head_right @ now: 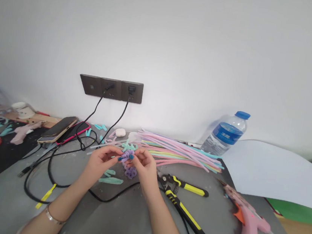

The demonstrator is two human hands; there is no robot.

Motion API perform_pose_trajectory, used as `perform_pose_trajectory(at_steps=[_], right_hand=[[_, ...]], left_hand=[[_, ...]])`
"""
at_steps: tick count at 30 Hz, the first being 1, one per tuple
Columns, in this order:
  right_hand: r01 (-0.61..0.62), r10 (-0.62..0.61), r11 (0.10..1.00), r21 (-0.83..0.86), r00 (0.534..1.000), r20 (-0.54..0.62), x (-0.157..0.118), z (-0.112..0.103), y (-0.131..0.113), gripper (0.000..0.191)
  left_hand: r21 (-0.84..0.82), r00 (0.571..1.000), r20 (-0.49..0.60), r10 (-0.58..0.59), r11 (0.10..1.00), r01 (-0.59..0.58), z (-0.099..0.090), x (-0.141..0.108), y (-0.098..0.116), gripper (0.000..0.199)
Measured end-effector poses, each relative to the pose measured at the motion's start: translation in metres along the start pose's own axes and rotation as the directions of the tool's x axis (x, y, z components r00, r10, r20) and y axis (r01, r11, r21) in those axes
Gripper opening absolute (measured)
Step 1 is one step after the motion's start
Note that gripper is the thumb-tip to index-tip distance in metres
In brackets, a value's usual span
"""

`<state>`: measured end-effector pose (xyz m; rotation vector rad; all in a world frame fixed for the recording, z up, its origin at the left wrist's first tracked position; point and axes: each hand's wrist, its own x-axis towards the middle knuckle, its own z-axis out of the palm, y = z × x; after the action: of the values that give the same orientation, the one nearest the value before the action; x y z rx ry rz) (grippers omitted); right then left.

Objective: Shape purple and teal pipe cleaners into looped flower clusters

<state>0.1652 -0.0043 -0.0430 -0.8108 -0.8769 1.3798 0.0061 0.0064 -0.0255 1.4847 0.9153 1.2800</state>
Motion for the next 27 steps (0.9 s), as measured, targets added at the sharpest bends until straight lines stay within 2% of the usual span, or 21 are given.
perform_pose_trajectory(at_steps=[8,12,17,27], right_hand=[[-0.001,0.001,1.000,-0.002,1.000,-0.010,-0.0013,0.0027,0.0007,0.033],[0.019,-0.020,0.999,-0.026,1.000,-0.017,-0.0010,0.0017,0.0036,0.032],[0.015,-0.015,0.999,-0.030,1.000,-0.008,-0.0018,0.0030,0.0039,0.032],[-0.001,0.000,1.000,-0.021,1.000,-0.017,-0.0024,0.0051,0.0028,0.030]], left_hand=[[0.059,1.000,-0.007,0.029,0.998,-0.029,0.0010,0.0000,-0.0006,0.006],[0.152,0.995,-0.016,0.100,0.984,-0.096,0.0013,-0.0010,-0.0015,0.008],[0.306,0.977,0.001,0.212,0.930,-0.202,0.0003,-0.0023,-0.0025,0.014],[0.461,0.925,0.104,0.364,0.807,-0.370,-0.0009,-0.0014,-0.0001,0.020]])
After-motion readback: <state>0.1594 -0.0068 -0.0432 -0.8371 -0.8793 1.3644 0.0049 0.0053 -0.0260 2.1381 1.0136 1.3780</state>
